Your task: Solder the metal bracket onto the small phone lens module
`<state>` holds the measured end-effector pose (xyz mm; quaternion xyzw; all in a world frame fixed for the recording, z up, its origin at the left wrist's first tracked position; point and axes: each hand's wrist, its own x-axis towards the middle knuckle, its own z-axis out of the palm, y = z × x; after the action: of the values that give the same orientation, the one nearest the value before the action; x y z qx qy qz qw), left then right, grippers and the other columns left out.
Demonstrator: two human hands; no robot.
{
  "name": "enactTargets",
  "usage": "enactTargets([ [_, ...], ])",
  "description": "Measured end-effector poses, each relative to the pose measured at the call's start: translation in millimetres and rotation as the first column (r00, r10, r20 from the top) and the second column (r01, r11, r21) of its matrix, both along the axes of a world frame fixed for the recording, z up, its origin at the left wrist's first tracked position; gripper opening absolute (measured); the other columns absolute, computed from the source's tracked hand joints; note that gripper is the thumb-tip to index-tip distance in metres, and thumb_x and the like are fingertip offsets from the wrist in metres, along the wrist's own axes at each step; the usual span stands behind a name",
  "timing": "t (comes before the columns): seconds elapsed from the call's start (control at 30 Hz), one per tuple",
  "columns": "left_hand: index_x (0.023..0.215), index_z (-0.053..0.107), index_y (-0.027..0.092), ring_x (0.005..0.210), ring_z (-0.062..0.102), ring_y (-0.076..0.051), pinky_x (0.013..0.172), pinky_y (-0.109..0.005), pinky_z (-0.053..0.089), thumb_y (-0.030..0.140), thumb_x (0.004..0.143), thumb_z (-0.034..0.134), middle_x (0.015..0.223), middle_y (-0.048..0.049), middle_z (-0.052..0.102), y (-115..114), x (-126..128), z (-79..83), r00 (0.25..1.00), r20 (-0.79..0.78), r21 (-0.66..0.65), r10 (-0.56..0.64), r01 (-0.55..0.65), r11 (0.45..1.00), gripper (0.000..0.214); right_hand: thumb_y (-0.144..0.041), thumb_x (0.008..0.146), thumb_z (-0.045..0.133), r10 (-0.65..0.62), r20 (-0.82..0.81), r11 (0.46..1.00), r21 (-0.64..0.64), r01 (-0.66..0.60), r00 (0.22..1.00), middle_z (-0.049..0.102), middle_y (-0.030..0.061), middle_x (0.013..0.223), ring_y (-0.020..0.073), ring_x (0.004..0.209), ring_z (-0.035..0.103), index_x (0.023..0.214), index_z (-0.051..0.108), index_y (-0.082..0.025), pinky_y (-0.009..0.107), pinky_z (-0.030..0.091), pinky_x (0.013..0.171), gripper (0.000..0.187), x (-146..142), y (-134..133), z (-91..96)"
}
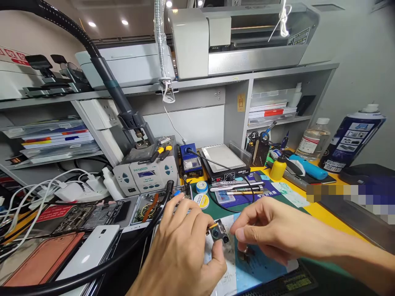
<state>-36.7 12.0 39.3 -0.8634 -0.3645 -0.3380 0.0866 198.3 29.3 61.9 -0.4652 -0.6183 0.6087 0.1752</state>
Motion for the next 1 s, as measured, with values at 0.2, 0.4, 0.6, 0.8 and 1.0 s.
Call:
enactTargets([
  [0.2, 0.092, 0.059, 0.019, 0.096, 0.058, -0.024, 0.111, -0.054, 0.040, 0.018, 0.079, 0.063, 0.088, -0.0043, 0.062, -1.3, -0.2, 1.4, 0.999, -0.026, 0.024, 0.021, -0.021, 1.000, 0.014, -0.038, 0.086, 0.071, 0.008, -0.052, 0.995, -0.101, -0.013, 0.999, 0.064, -0.0021, 0.059, 0.0029, 0.033, 0.041, 0.073, 0.073, -0.015, 0.014, 0.025, 0.029, 0.027, -9.4, -1.9, -5.9],
  [0.4, 0.088, 0.060, 0.018, 0.086, 0.058, -0.022, 0.107, -0.054, 0.043, 0.015, 0.073, 0.063, 0.081, -0.0025, 0.060, -2.7, 3.1, 2.8, 1.000, 0.021, 0.045, -0.006, 0.005, 0.999, 0.015, -0.033, 0.082, 0.072, -0.038, -0.078, 0.989, -0.144, 0.027, 0.996, 0.060, -0.0035, 0.051, 0.0035, 0.030, 0.040, 0.072, 0.075, -0.015, 0.015, 0.022, 0.029, 0.021, -12.1, -3.9, -6.8],
  [0.6, 0.089, 0.059, 0.019, 0.086, 0.057, -0.022, 0.099, -0.052, 0.048, 0.015, 0.073, 0.063, 0.081, -0.0023, 0.059, -2.9, 1.3, 2.6, 0.995, 0.083, -0.012, -0.050, 0.051, 0.999, 0.018, -0.027, 0.078, 0.067, -0.056, -0.105, 0.983, -0.179, 0.037, 0.993, 0.048, -0.0076, 0.037, 0.0051, 0.029, 0.036, 0.065, 0.074, -0.016, 0.014, 0.021, 0.028, 0.018, -15.5, -3.7, -5.9],
  [0.8, 0.100, 0.060, 0.022, 0.091, 0.060, -0.022, 0.081, -0.039, 0.053, 0.012, 0.073, 0.065, 0.088, -0.0029, 0.063, -5.2, -0.3, 4.2, 0.984, 0.163, -0.197, -0.072, 0.104, 0.975, 0.029, -0.028, 0.076, 0.065, -0.065, -0.165, 0.973, -0.228, 0.026, 0.984, 0.051, -0.0050, 0.037, 0.0048, 0.028, 0.035, 0.062, 0.074, -0.014, 0.014, 0.021, 0.026, 0.021, -13.8, -2.8, -6.1],
  [1.0, 0.109, 0.062, 0.023, 0.094, 0.064, -0.018, 0.083, -0.033, 0.056, 0.009, 0.075, 0.064, 0.096, -0.0002, 0.068, -6.6, -2.0, 5.2, 0.960, 0.268, -0.294, -0.076, 0.157, 0.943, 0.036, -0.028, 0.075, 0.065, -0.073, -0.207, 0.969, -0.247, 0.020, 0.976, 0.057, -0.0029, 0.041, 0.0038, 0.027, 0.036, 0.061, 0.074, -0.014, 0.014, 0.021, 0.026, 0.021, -13.4, -3.4, -6.6],
])
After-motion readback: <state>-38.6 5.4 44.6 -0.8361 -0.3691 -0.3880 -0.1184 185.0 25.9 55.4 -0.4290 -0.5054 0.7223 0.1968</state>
